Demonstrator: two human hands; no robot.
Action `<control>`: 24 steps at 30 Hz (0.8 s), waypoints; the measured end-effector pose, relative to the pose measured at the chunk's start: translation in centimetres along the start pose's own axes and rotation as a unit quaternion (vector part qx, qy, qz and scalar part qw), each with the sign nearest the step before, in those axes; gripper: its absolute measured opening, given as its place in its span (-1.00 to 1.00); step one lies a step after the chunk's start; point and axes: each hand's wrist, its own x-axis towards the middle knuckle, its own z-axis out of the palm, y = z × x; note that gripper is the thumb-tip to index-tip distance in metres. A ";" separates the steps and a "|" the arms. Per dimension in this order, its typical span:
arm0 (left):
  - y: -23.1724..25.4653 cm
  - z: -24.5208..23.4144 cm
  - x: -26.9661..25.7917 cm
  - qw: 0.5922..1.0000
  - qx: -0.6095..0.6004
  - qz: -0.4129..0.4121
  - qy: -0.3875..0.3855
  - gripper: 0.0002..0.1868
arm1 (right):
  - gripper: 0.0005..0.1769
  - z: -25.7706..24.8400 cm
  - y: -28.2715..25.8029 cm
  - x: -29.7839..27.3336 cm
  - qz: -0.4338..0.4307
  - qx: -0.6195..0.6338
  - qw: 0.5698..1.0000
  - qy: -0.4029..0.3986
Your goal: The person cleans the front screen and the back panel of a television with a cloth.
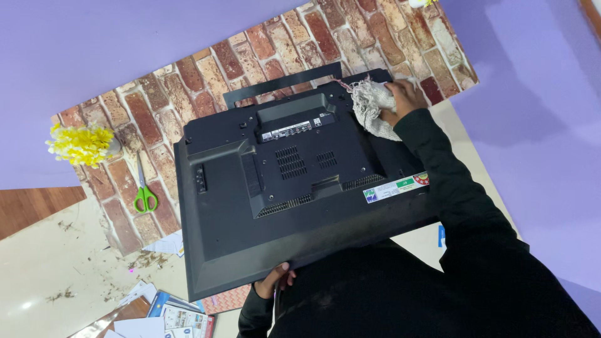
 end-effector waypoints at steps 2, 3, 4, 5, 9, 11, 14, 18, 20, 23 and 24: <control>0.4 0.6 -0.3 1.000 0.006 -0.016 0.005 -0.55 | -0.16 -0.6 -2.8 0.9 -0.007 -0.036 0.999 -0.008; 0.5 1.0 -0.5 1.000 0.012 0.004 0.011 -0.54 | -0.13 -0.8 -3.8 1.4 -0.009 -0.075 0.996 -0.036; 0.9 1.2 -0.6 0.999 0.022 0.026 0.016 -0.53 | -0.11 -0.9 -4.6 1.9 -0.011 -0.113 0.992 -0.060; 1.0 1.6 -1.0 0.999 0.023 0.029 0.023 -0.53 | -0.11 -1.1 -5.1 2.1 -0.016 -0.108 0.992 -0.058; 1.9 2.9 -0.9 0.994 -0.048 0.047 0.083 -0.56 | -0.12 -1.6 -5.9 4.3 -0.186 -0.131 0.973 -0.046; 1.9 3.2 -0.8 0.987 -0.068 0.117 0.090 -0.59 | -0.11 -1.7 -6.4 4.8 -0.220 -0.150 0.962 -0.061; 1.6 3.1 0.0 0.972 -0.098 0.182 0.111 -0.59 | -0.10 -1.8 -6.9 6.0 -0.273 -0.044 0.953 -0.124; 1.0 3.9 0.4 0.939 -0.173 0.182 0.234 -0.61 | -0.31 0.4 -7.8 8.5 -0.309 0.048 0.940 -0.134; 1.1 4.9 0.1 0.929 -0.183 0.185 0.262 -0.58 | -0.39 1.9 -8.2 10.7 -0.321 0.066 0.932 -0.157; 1.2 6.1 0.5 0.902 -0.207 0.216 0.312 -0.59 | -0.24 3.9 -9.6 13.6 -0.336 0.138 0.928 -0.077; 1.1 6.2 0.9 0.888 -0.225 0.239 0.321 -0.58 | -0.45 4.3 -10.3 14.8 -0.348 0.099 0.926 -0.110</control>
